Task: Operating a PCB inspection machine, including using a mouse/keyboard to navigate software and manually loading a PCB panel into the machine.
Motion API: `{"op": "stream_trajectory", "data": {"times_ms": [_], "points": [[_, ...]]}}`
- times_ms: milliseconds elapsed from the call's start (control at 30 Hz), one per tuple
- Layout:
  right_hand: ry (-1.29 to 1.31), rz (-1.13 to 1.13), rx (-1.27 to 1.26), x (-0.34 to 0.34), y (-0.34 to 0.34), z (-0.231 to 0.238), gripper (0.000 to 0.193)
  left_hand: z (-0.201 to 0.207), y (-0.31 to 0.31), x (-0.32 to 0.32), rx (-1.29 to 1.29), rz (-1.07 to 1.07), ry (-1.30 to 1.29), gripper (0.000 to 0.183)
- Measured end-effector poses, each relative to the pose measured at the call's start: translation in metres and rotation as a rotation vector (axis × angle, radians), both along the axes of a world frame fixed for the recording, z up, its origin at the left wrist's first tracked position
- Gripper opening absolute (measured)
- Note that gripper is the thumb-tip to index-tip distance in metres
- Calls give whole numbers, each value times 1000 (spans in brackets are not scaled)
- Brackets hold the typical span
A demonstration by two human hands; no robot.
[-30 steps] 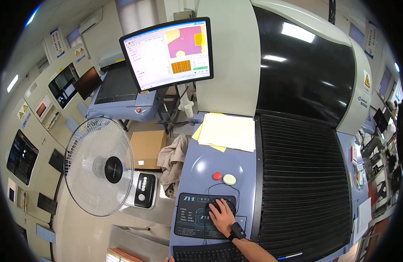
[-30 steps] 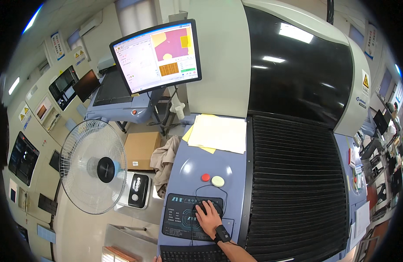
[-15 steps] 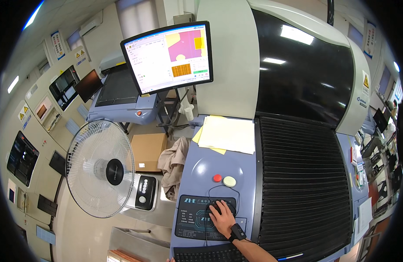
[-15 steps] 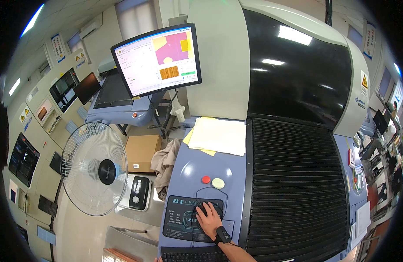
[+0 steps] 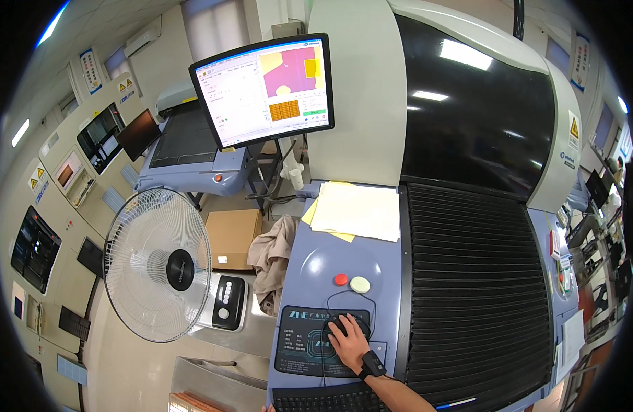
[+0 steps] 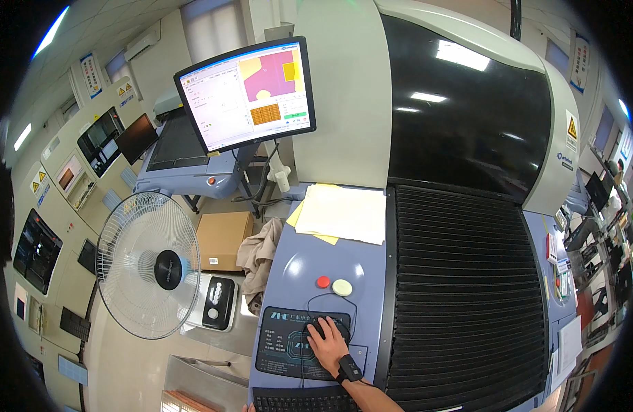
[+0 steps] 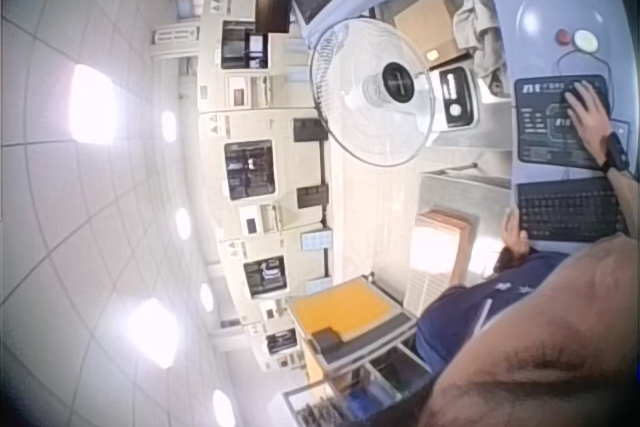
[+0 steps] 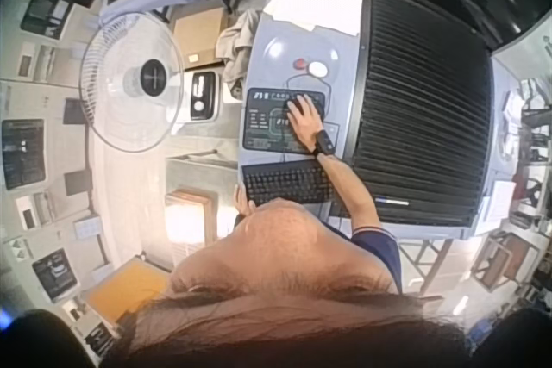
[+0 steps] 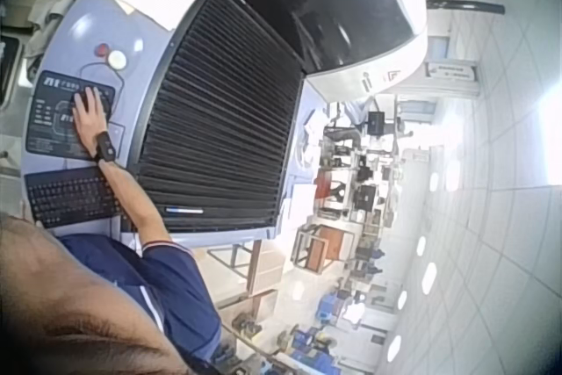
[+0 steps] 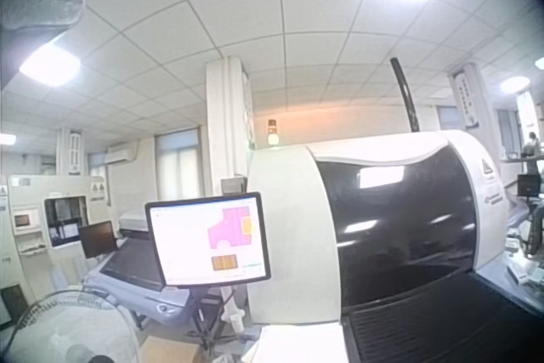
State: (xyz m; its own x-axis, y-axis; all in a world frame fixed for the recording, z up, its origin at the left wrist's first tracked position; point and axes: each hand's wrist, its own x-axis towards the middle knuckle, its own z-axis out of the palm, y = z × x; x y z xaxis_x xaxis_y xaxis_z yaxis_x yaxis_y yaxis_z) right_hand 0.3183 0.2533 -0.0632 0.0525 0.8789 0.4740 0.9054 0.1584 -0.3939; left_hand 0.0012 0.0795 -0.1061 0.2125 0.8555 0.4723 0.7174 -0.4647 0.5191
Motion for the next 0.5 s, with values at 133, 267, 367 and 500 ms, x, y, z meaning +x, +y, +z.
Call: {"op": "stream_trajectory", "data": {"times_ms": [133,267,367,500], "points": [[-3,-7,1,0,1,-3,35,0,1,1,2,0,0,58],[-9,-23,20,-1,1,-5,35,-4,1,-2,20,-8,10,57],[-7,-32,20,-1,0,-5,35,-3,2,-3,59,-43,27,56],[-5,-36,32,-1,0,-5,34,5,4,3,51,-7,22,55]]}}
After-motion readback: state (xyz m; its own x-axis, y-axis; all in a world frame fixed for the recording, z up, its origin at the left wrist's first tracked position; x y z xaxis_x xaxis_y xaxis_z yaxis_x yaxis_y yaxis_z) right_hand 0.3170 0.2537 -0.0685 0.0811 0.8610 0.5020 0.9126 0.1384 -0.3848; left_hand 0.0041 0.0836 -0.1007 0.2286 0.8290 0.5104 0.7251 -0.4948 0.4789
